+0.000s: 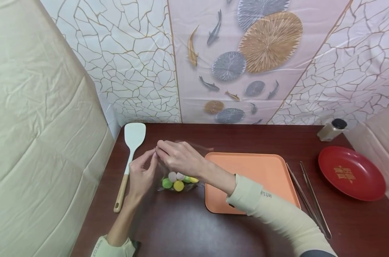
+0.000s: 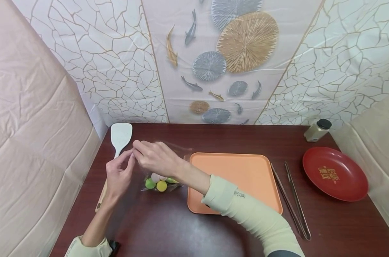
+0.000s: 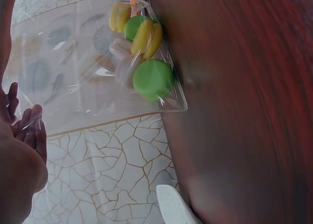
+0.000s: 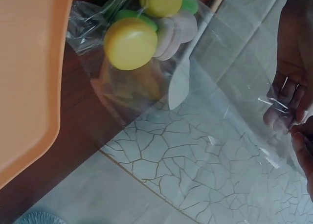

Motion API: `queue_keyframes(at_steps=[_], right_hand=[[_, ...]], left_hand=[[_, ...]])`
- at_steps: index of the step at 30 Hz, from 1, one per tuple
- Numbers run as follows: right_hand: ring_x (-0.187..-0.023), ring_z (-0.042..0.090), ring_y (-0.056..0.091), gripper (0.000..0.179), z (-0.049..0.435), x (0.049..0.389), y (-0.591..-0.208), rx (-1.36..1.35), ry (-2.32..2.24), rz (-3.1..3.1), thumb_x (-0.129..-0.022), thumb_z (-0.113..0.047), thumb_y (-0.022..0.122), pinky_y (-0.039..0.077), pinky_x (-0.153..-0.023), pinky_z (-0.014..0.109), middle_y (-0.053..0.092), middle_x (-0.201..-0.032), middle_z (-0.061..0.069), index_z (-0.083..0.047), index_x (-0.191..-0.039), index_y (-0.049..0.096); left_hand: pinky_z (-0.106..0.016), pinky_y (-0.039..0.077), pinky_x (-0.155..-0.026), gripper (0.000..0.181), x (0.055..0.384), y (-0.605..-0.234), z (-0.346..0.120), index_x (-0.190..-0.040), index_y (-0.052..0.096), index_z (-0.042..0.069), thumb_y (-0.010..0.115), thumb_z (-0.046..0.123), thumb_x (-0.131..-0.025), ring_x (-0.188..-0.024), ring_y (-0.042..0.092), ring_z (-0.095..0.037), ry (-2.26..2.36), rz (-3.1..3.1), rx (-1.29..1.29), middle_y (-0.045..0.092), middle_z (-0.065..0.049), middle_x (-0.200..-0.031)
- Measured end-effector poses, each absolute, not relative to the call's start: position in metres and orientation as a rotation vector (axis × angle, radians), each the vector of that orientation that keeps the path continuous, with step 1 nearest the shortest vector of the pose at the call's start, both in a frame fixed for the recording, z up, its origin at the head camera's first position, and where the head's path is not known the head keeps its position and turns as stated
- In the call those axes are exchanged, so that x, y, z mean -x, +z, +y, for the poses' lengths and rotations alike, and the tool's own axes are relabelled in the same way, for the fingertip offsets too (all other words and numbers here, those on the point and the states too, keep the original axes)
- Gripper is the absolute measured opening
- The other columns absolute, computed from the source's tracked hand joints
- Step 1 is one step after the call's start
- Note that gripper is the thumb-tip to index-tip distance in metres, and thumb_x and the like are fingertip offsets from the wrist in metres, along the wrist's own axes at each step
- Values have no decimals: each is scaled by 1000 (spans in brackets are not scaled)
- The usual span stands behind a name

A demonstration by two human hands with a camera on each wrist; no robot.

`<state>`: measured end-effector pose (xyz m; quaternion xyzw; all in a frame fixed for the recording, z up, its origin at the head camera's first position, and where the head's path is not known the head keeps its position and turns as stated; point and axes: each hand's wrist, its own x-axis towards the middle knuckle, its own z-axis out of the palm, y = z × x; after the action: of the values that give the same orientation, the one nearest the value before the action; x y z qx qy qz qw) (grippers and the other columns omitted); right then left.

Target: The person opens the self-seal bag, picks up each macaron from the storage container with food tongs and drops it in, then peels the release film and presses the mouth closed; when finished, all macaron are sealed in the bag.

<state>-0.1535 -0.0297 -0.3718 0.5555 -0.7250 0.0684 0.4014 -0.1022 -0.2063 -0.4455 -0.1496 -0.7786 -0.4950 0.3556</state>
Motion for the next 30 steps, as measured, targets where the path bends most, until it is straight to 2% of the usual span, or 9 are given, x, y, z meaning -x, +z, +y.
queue_keyframes(at_steps=[5, 11, 14, 18, 20, 26, 30], right_hand=[[-63, 8, 49, 8, -28, 158, -373, -1457, 253, -1815, -98, -1, 74, 41, -48, 19, 58, -89, 1, -6, -91, 72], [-66, 7, 57, 5, -27, 159, -376, -1469, 490, -1931, -99, -1, 76, 52, -57, 18, 61, -92, 2, -3, -95, 75], [-70, 8, 63, 3, -27, 156, -377, -1433, 607, -2011, -100, -2, 76, 56, -64, 17, 65, -94, 3, -2, -98, 78], [-72, 8, 65, 4, -27, 155, -377, -1428, 647, -2059, -100, 0, 76, 56, -66, 16, 66, -97, 3, -2, -102, 79], [-71, 7, 64, 6, -27, 156, -377, -1448, 625, -2047, -99, 1, 77, 55, -65, 16, 65, -98, 3, -3, -104, 79], [-66, 6, 56, 11, -27, 160, -378, -1494, 556, -1970, -94, 4, 78, 50, -58, 17, 61, -96, 1, -5, -100, 73], [-62, 6, 51, 9, -29, 162, -379, -1495, 473, -1910, -96, 2, 76, 46, -53, 17, 57, -93, 2, -5, -97, 69]], left_hand=[[-12, 54, -96, 20, 103, -449, -207, -110, 80, -11, 69, -18, -95, -99, 81, -31, -1260, -2012, 428, 82, -24, -105], [-14, 55, -96, 22, 103, -449, -206, -112, 81, -10, 69, -18, -95, -99, 81, -26, -1284, -1987, 462, 83, -23, -106], [-15, 56, -95, 21, 103, -450, -207, -112, 80, -11, 68, -18, -96, -99, 79, -17, -1320, -1970, 485, 82, -24, -105], [-15, 56, -92, 20, 102, -450, -209, -113, 79, -12, 66, -18, -98, -100, 74, -6, -1366, -1964, 496, 80, -26, -102], [-15, 56, -91, 20, 101, -450, -209, -114, 79, -12, 66, -18, -99, -100, 73, -5, -1380, -1965, 488, 80, -25, -102], [-15, 56, -92, 22, 103, -449, -209, -113, 80, -9, 66, -19, -98, -94, 76, -23, -1358, -1960, 505, 81, -22, -103], [-15, 56, -92, 23, 104, -447, -208, -110, 81, -7, 68, -20, -96, -92, 77, -31, -1325, -1952, 510, 82, -20, -103]])
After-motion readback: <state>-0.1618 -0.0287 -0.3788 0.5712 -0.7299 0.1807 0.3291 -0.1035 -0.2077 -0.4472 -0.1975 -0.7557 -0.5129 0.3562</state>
